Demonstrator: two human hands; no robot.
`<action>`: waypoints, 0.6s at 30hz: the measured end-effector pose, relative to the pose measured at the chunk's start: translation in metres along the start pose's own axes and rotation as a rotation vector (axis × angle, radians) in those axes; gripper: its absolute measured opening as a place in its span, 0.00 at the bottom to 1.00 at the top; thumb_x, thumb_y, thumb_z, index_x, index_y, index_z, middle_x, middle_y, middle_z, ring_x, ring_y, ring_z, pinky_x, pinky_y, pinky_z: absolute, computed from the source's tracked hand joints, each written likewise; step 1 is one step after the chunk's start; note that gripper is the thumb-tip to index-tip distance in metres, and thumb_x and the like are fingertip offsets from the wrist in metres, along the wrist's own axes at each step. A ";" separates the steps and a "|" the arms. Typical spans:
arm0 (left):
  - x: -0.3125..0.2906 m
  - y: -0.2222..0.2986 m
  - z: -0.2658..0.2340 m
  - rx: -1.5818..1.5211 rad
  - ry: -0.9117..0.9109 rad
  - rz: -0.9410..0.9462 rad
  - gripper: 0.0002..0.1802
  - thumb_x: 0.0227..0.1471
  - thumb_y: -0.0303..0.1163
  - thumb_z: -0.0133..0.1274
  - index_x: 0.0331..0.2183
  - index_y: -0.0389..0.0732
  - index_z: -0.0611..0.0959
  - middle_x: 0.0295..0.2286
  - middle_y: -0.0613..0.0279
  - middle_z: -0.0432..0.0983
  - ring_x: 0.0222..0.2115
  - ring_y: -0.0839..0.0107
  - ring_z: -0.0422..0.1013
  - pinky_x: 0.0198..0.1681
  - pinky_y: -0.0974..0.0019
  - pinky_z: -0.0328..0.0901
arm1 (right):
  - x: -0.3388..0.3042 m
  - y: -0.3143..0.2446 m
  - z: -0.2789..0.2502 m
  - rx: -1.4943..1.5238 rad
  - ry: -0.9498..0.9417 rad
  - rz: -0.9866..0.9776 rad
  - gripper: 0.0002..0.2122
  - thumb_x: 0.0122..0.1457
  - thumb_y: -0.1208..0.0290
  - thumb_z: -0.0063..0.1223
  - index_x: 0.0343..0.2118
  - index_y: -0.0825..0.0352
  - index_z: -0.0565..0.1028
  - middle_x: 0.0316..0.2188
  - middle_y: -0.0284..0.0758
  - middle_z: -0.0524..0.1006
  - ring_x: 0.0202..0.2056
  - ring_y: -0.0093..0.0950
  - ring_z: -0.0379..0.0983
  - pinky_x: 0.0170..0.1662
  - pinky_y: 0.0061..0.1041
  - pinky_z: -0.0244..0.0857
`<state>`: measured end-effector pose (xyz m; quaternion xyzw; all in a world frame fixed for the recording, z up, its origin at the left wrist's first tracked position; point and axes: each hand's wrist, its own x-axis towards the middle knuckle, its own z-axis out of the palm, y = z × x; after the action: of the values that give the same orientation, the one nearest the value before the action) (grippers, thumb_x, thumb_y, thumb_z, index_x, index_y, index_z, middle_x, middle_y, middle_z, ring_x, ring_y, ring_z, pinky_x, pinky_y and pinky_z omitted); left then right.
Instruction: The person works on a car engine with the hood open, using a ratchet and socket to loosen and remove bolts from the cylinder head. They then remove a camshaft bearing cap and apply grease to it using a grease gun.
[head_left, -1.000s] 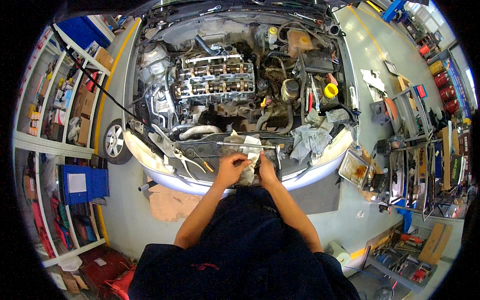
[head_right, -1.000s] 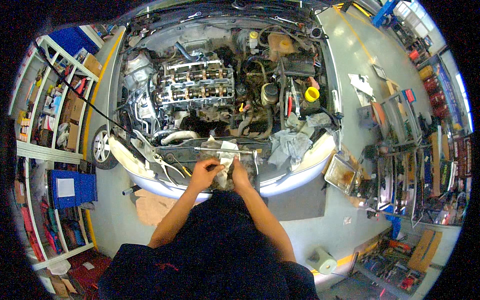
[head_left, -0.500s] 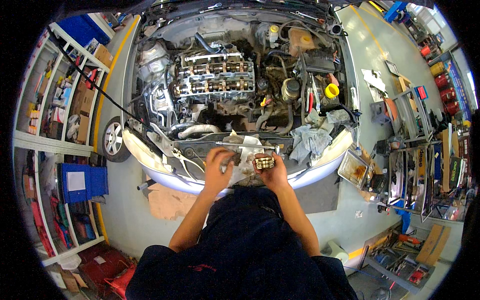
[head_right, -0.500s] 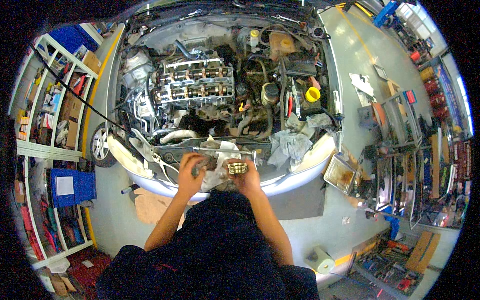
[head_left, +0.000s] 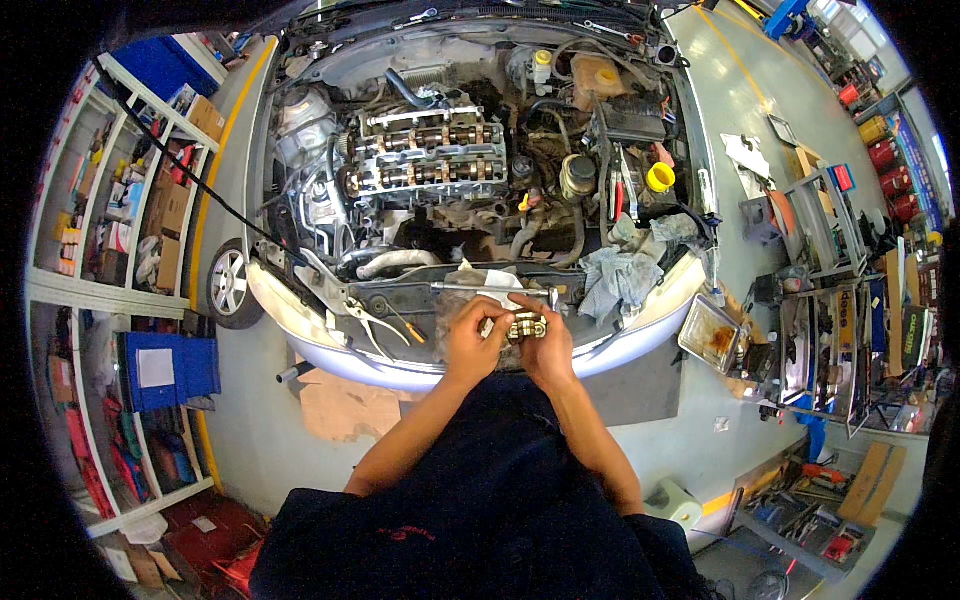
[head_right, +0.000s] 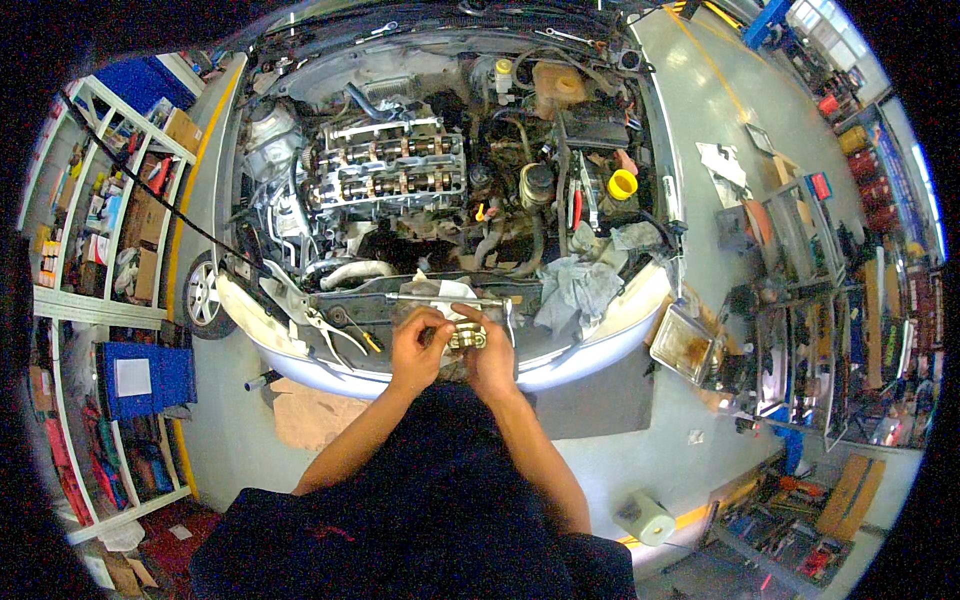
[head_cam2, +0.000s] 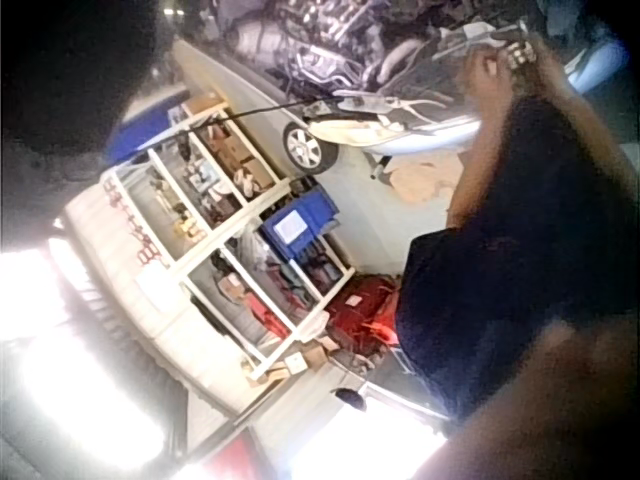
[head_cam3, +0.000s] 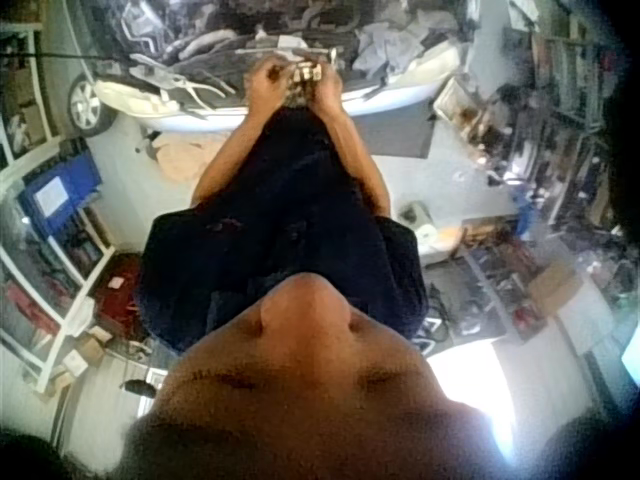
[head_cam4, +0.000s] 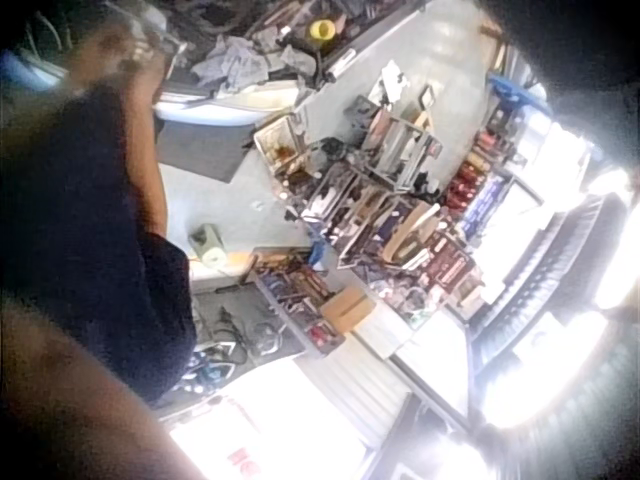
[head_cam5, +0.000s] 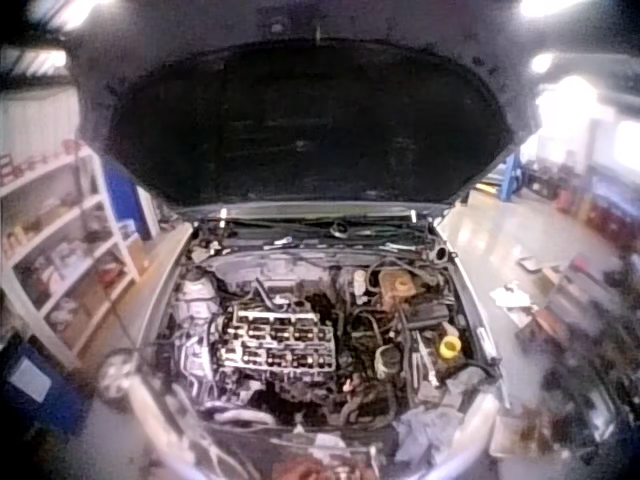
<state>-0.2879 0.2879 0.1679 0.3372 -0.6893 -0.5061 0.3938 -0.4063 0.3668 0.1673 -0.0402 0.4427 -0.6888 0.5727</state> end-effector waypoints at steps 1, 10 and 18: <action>0.000 -0.001 0.001 -0.010 0.027 -0.008 0.08 0.55 0.26 0.61 0.28 0.33 0.80 0.27 0.61 0.76 0.29 0.72 0.72 0.33 0.68 0.65 | 0.000 0.000 0.001 -0.011 -0.008 -0.005 0.23 0.72 0.59 0.30 0.54 0.69 0.76 0.37 0.36 0.78 0.37 0.25 0.73 0.40 0.26 0.68; -0.001 0.018 -0.016 -0.386 -0.070 -0.194 0.06 0.57 0.22 0.58 0.37 0.31 0.83 0.37 0.61 0.74 0.38 0.73 0.73 0.45 0.71 0.66 | -0.011 -0.006 0.020 0.091 -0.022 -0.125 0.24 0.70 0.59 0.29 0.55 0.73 0.72 0.41 0.39 0.78 0.42 0.30 0.73 0.48 0.30 0.66; 0.003 0.030 -0.011 -0.445 -0.008 -0.214 0.07 0.46 0.17 0.56 0.32 0.32 0.81 0.37 0.61 0.74 0.39 0.72 0.72 0.45 0.70 0.65 | -0.033 -0.021 0.047 -0.086 -0.047 -0.288 0.25 0.67 0.54 0.35 0.55 0.69 0.73 0.42 0.36 0.77 0.43 0.27 0.72 0.47 0.25 0.64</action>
<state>-0.2814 0.2887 0.1993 0.3113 -0.5229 -0.6855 0.3997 -0.3843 0.3670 0.2242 -0.1440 0.4480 -0.7431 0.4758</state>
